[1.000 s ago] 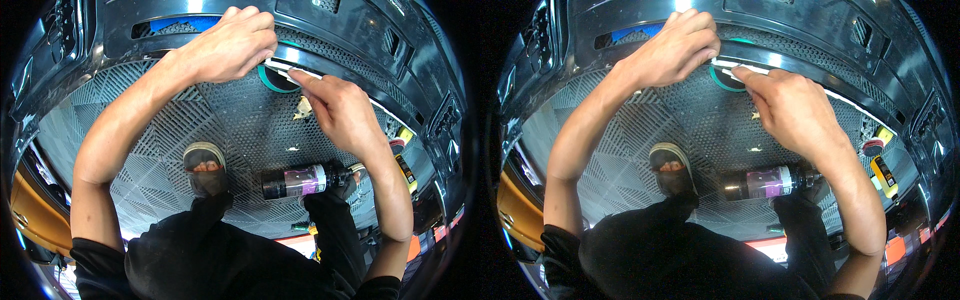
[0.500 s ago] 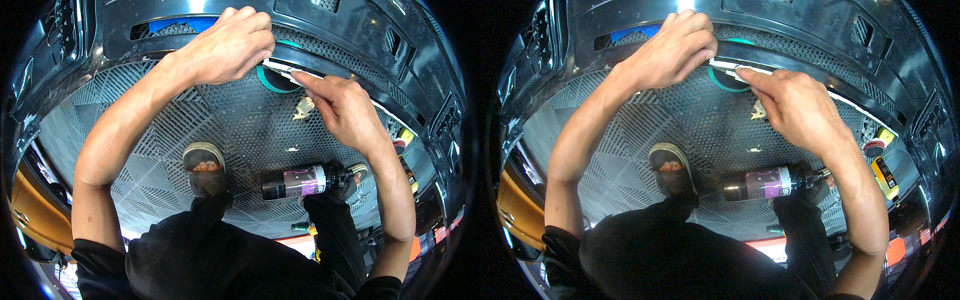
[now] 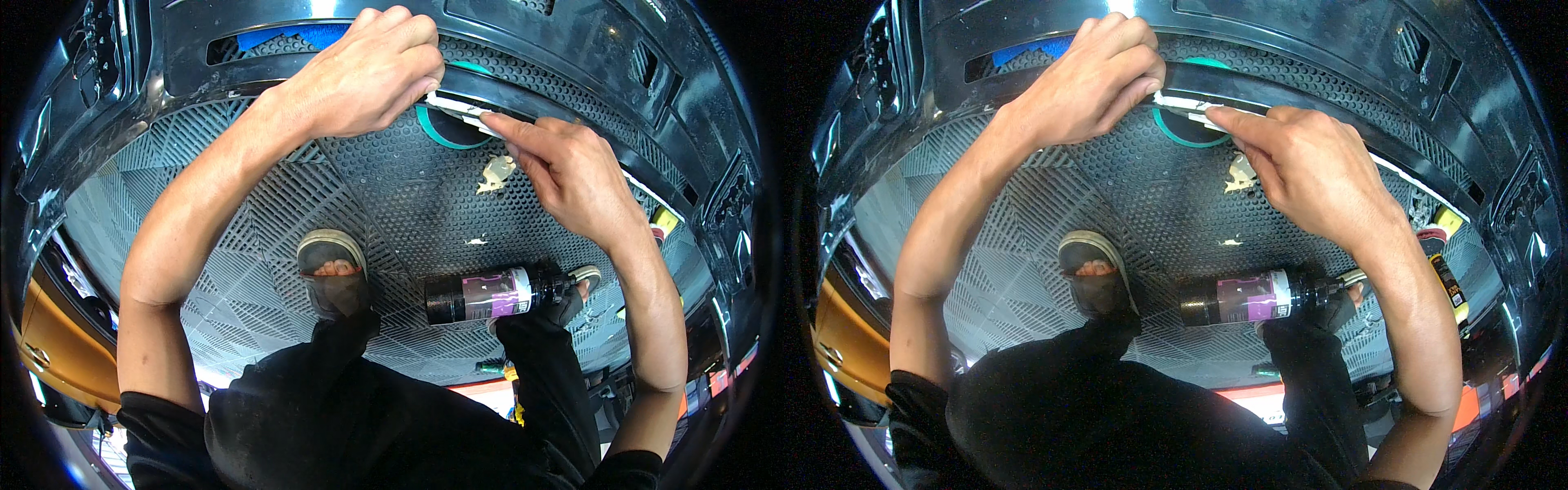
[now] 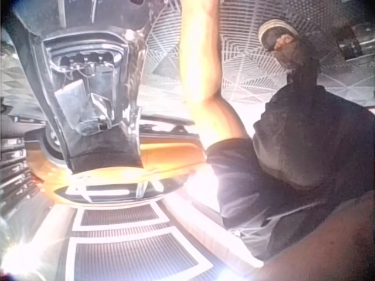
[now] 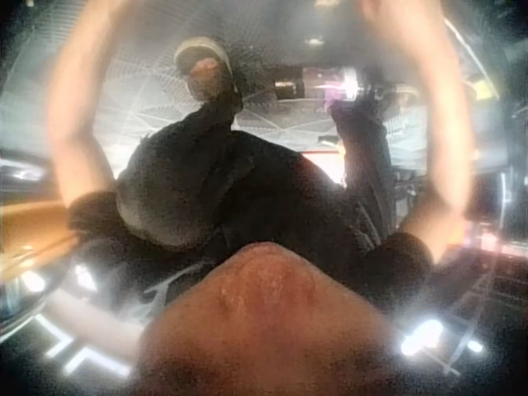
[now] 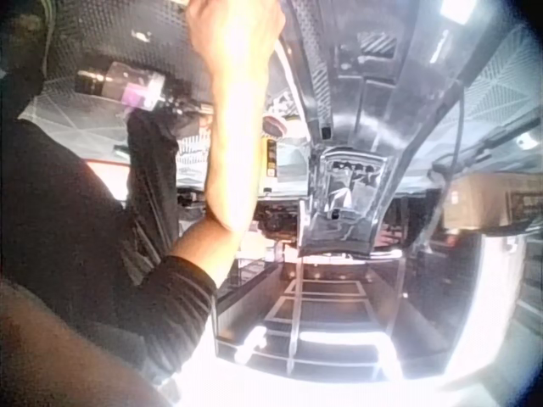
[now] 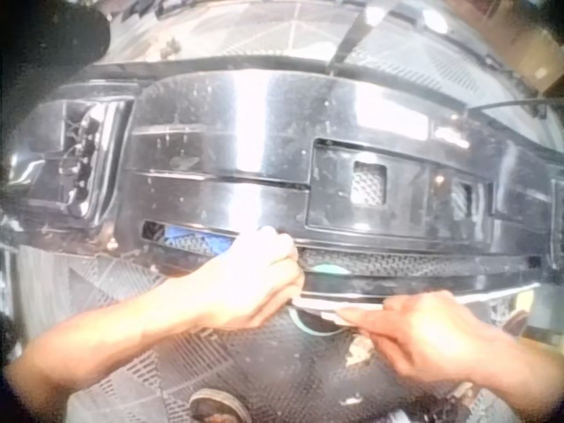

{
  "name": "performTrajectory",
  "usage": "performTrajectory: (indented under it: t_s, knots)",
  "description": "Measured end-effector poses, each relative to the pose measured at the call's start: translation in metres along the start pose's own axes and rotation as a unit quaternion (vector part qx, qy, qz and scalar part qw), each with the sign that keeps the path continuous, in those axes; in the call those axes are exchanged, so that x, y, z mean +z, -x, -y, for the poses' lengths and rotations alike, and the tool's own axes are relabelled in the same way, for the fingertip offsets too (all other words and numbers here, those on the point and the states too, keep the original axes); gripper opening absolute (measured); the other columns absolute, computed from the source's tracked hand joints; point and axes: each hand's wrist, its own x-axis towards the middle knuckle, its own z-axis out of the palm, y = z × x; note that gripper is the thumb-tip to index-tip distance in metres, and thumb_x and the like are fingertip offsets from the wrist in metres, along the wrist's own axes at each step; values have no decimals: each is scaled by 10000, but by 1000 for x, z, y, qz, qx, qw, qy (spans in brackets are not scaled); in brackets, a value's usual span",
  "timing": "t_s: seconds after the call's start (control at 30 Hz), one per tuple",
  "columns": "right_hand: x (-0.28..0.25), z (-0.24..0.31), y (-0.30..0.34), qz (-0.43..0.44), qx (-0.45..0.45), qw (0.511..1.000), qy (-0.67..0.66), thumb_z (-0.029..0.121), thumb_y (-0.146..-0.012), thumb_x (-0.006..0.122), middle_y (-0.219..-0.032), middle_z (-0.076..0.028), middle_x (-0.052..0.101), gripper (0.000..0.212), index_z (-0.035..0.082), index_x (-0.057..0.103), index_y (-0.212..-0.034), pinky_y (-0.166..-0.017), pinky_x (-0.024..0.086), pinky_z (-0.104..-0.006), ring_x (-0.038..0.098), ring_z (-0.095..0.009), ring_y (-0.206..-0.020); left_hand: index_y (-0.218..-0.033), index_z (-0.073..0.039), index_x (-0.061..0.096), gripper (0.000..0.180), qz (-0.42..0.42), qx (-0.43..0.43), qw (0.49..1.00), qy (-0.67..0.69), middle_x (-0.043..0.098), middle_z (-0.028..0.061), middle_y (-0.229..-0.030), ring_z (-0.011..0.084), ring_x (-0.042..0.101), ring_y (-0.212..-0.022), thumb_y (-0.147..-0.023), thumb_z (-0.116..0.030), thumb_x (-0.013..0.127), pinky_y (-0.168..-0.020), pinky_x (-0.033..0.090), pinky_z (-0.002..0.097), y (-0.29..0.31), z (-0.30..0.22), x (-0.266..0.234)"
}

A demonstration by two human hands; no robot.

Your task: The person uses a utility knife to carefully pry and remove a black plastic trim piece from the edge of a car bumper. They work along the seam, lifting the trim away from the bumper surface.

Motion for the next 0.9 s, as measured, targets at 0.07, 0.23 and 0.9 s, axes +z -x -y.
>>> performTrajectory:
  t_s: [0.07,0.23,0.9]
  knots:
    - [-1,-3,-1,-12,-22,1000,2,39,-926,650,-735,-98,606,500,187,659,-1404,-673,502,-417,598,-265,-678,-1001,-102,617,74,-14,3,1000,-8,519,60,-994,261,496,-924,-971,-164,645,-804,377,403,1,0,2]
    - [-1,-5,0,-15,-30,999,29,42,-918,657,-720,-93,567,512,191,657,-1407,-647,497,-402,594,-251,-668,-1014,-101,624,91,-44,0,999,-26,542,65,-1010,265,524,-941,-960,-165,660,-812,402,402,5,0,11]
    - [1,-17,2,-10,-27,1000,-3,48,-921,649,-729,-111,571,497,174,657,-1401,-654,492,-420,598,-279,-681,-1015,-70,627,120,-79,14,997,-9,567,93,-1030,293,533,-928,-922,-117,686,-824,459,416,5,2,15]
